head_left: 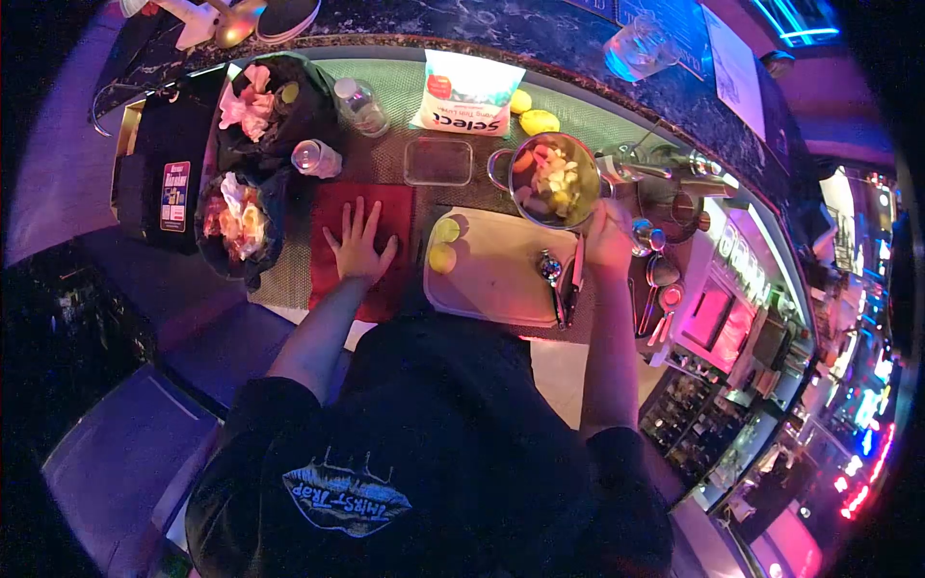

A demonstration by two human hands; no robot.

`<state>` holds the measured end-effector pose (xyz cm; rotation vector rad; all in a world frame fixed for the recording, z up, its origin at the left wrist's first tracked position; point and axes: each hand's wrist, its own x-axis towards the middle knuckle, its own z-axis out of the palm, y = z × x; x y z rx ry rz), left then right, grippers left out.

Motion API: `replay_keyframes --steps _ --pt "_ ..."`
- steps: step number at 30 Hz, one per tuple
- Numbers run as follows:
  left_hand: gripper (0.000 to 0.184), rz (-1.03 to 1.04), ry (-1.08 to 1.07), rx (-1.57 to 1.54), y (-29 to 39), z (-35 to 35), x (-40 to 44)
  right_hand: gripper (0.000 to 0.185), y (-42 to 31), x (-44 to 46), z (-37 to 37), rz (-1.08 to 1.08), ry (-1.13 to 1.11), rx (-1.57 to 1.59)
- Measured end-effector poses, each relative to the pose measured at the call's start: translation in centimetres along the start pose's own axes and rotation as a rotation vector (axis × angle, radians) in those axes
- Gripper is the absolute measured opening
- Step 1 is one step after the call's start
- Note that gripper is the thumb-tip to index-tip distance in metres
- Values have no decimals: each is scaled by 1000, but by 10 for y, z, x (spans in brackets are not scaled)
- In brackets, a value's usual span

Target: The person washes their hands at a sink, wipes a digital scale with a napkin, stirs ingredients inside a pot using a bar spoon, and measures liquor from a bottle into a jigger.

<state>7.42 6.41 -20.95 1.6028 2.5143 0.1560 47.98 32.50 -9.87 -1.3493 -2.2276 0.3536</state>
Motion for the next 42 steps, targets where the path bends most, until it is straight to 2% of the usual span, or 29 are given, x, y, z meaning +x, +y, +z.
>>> replay_keyframes --steps 3,6,8,14,19,24,29,33,38,39,42 --pt "91 -3 -13 0 3 0 -1 18 -17 4 -17 55 -31 58" --pt "91 7 -6 2 7 0 2 16 -22 7 -16 -8 -52 68" --pt "91 6 -4 14 4 -1 -1 14 -26 3 -21 81 -37 33" --pt "92 -6 -14 -13 3 -4 3 15 -26 6 -12 6 -34 -52" --pt "93 10 -9 11 5 -2 -1 14 -60 36 5 -57 -3 148" --pt "93 17 14 -5 2 -6 0 13 -76 53 31 -208 84 366" --pt "92 0 -8 -7 7 -3 0 13 -85 51 3 -190 53 165" --pt "91 10 13 -30 3 -2 -1 16 -63 44 4 2 -91 163" --pt "92 10 26 -31 3 1 -1 18 -15 48 24 -125 -4 -37" --pt "92 14 27 -33 5 1 0 18 -17 46 20 -123 -1 -41" --pt "91 9 24 -34 6 -1 3 14 -35 28 9 48 -151 222"
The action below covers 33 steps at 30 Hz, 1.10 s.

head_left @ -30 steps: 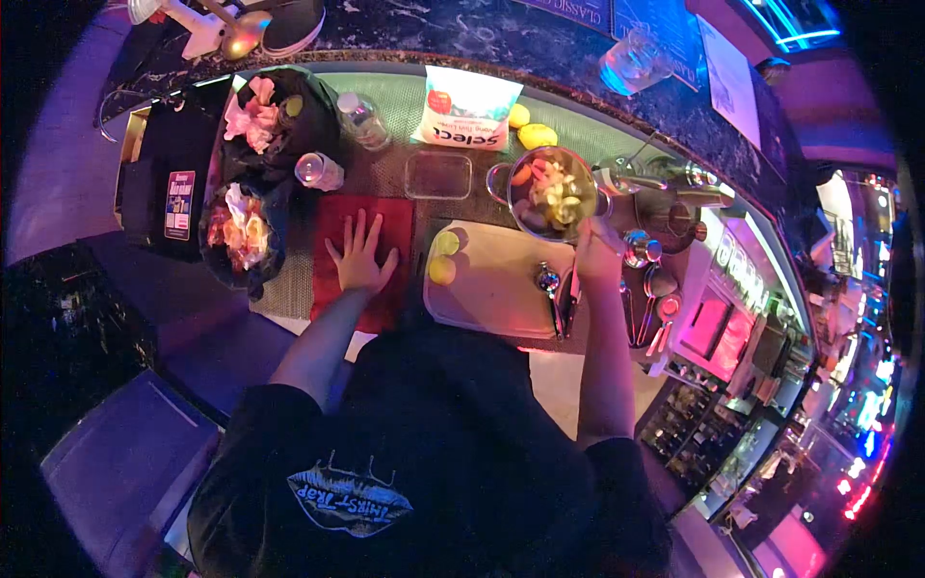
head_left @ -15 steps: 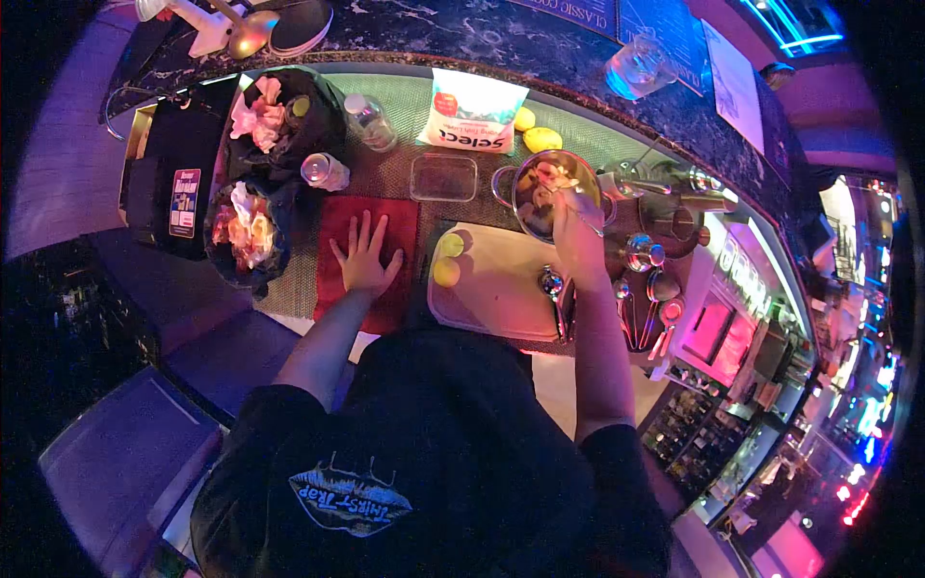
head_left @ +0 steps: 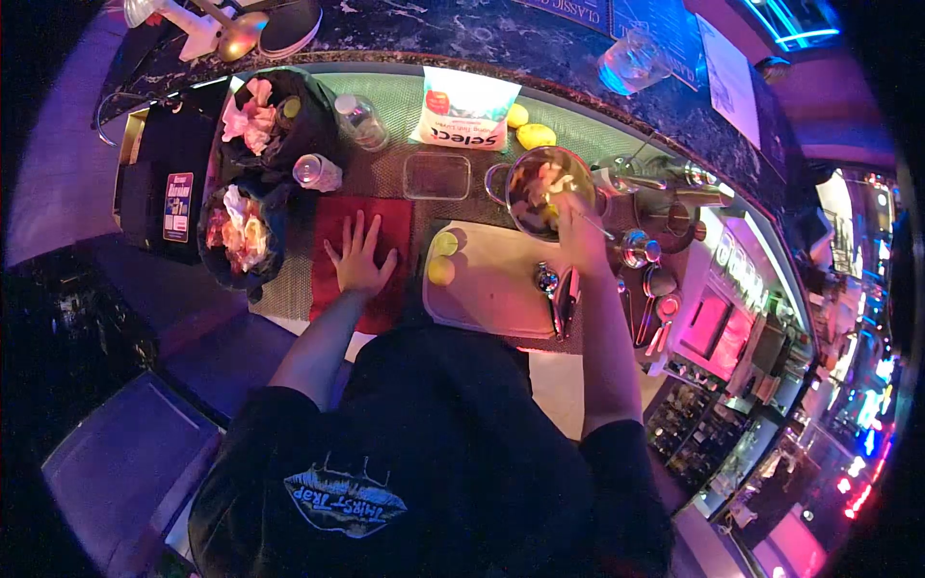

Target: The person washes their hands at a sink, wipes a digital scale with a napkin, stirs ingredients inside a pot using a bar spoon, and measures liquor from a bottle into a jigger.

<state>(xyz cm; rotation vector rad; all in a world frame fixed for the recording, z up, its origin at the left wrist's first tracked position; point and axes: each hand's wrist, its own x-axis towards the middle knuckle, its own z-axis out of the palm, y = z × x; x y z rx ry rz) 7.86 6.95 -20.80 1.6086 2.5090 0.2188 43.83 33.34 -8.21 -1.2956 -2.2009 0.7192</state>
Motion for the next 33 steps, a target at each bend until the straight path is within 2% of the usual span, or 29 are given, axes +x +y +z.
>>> replay_keyframes --steps 2,7,11,13,14,16,17,22,26,28,31,33 --pt "91 -13 -12 3 -3 -3 -6 13 0 -4 4 59 -60 95" --pt "91 12 -24 33 1 1 -6 14 45 -10 -3 37 122 -72" --pt "90 3 -35 13 -4 0 -4 31 34 0 -36 -240 38 -465" --pt "91 -6 -35 29 -8 -2 -4 30 21 -11 -47 135 -327 -332" --pt "91 -7 -34 37 -7 -2 -4 30 12 -10 -44 131 -334 -322" --pt "91 -4 -31 46 -4 -2 -5 31 -3 -9 -34 231 -331 42" --pt "91 -8 -31 51 -4 -3 -5 31 -6 -7 -27 229 -334 47" --pt "90 -15 -52 41 -4 -3 -5 33 5 17 8 159 -119 151" --pt "91 -4 -45 51 -1 -4 -3 32 46 11 8 112 79 7" --pt "91 14 -51 47 2 -3 -5 29 32 12 6 156 -12 126" --pt "90 -1 -33 64 3 -4 -3 28 5 30 11 117 -7 155" --pt "90 4 -34 57 5 -3 -2 27 19 32 16 80 117 22"
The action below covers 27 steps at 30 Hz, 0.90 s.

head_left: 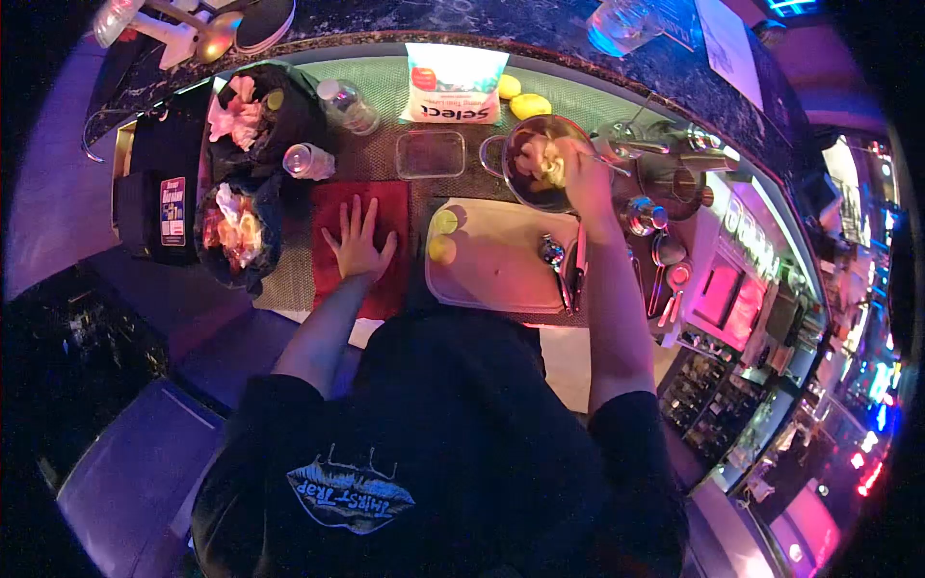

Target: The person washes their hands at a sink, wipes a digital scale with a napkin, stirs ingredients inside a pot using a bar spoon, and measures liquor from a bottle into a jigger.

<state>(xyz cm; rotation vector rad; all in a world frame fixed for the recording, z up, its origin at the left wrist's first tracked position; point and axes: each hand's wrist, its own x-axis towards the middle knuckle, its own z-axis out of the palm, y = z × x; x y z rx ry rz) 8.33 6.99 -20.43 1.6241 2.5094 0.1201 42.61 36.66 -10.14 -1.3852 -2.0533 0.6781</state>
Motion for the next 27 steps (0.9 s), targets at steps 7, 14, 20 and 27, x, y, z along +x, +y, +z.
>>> replay_keyframes --steps 7,14,20,27 --pt "90 3 17 -21 -10 4 -4 32 14 -23 -46 104 -380 -272" --pt "90 31 54 -4 -10 5 -4 37 15 -15 -3 70 -163 208" --pt "90 -2 10 -1 -10 4 -4 34 14 -25 -48 155 -239 -237" --pt "91 17 28 -13 -6 5 -2 30 6 -32 -26 48 -161 99"
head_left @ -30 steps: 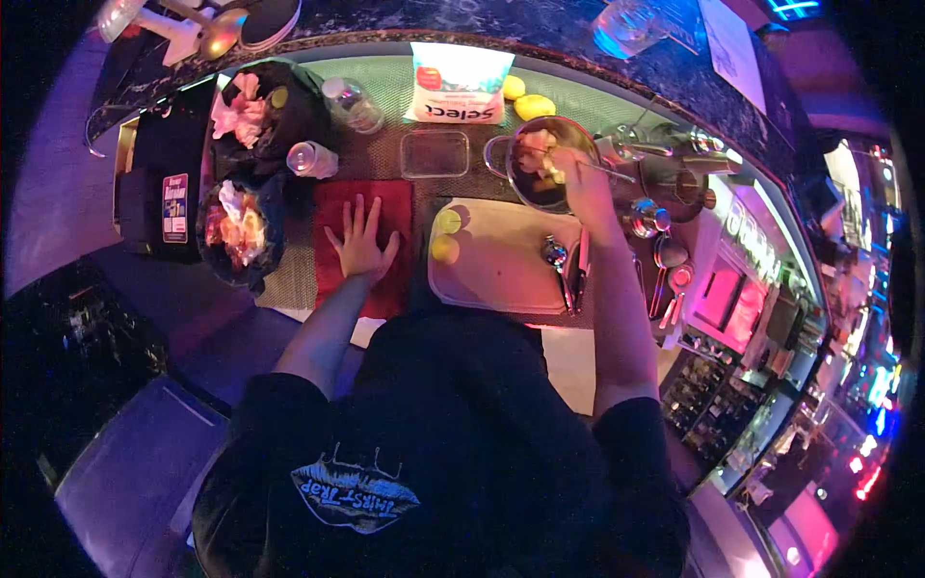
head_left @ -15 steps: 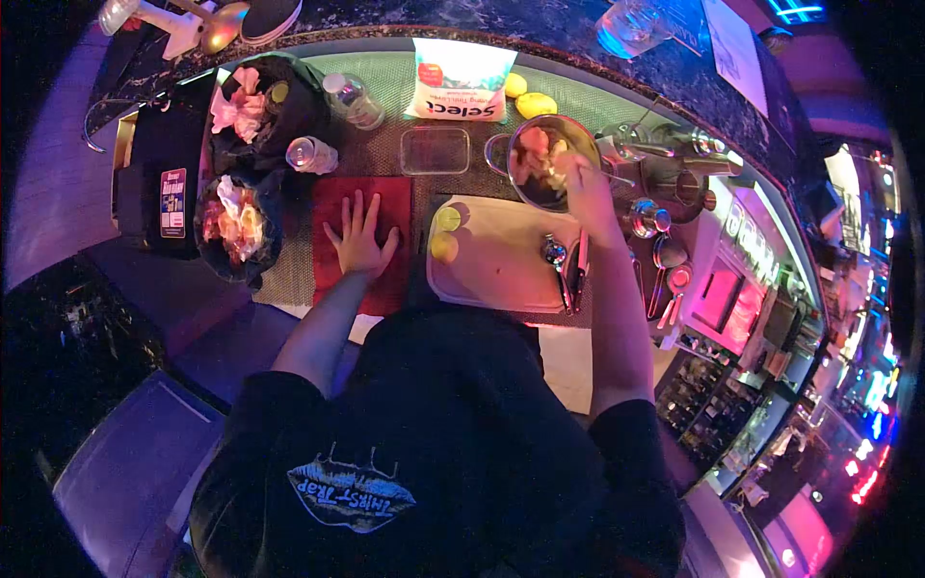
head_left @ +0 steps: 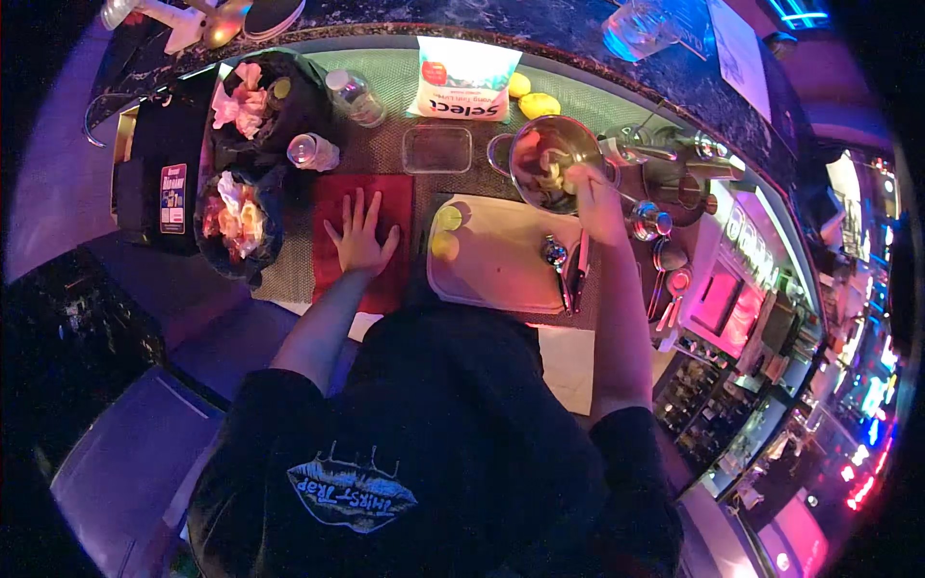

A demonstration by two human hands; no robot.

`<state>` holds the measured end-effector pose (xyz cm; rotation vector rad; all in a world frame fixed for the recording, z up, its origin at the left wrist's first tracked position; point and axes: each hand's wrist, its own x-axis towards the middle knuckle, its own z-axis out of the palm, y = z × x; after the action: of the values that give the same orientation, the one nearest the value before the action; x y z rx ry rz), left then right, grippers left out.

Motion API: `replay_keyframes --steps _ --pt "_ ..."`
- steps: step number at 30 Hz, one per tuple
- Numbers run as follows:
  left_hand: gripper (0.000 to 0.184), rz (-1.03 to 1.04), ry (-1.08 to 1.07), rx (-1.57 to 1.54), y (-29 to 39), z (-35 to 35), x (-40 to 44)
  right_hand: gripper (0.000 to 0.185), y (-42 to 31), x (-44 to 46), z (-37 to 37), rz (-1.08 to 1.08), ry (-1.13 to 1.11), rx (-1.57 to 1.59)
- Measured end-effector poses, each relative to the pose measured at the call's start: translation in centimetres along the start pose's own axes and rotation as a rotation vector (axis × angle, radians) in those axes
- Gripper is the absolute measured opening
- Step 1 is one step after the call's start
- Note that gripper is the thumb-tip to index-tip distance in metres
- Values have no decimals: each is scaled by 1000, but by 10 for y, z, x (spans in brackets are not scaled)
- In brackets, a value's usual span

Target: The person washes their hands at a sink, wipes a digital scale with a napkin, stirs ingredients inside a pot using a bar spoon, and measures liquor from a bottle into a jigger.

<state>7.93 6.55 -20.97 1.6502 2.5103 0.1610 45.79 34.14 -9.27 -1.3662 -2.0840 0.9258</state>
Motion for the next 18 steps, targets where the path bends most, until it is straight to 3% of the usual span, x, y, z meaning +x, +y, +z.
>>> replay_keyframes --steps 2,6,11,14,16,18 --pt "91 -3 10 -1 -3 -2 1 30 -10 2 -1 -19 48 69" --pt "91 -23 -33 12 -1 -5 0 25 -47 -7 -40 183 -223 -129" --pt "91 -14 -18 9 -1 -2 2 36 -55 3 -6 100 -353 -48" --pt "91 -7 -14 2 -5 0 -2 35 -38 5 14 21 -177 -12" --pt "91 -3 -4 -16 -5 3 -1 37 -22 13 8 -158 0 -83" --pt "91 -6 1 -16 -5 3 1 33 -16 10 -8 -109 -67 -264"
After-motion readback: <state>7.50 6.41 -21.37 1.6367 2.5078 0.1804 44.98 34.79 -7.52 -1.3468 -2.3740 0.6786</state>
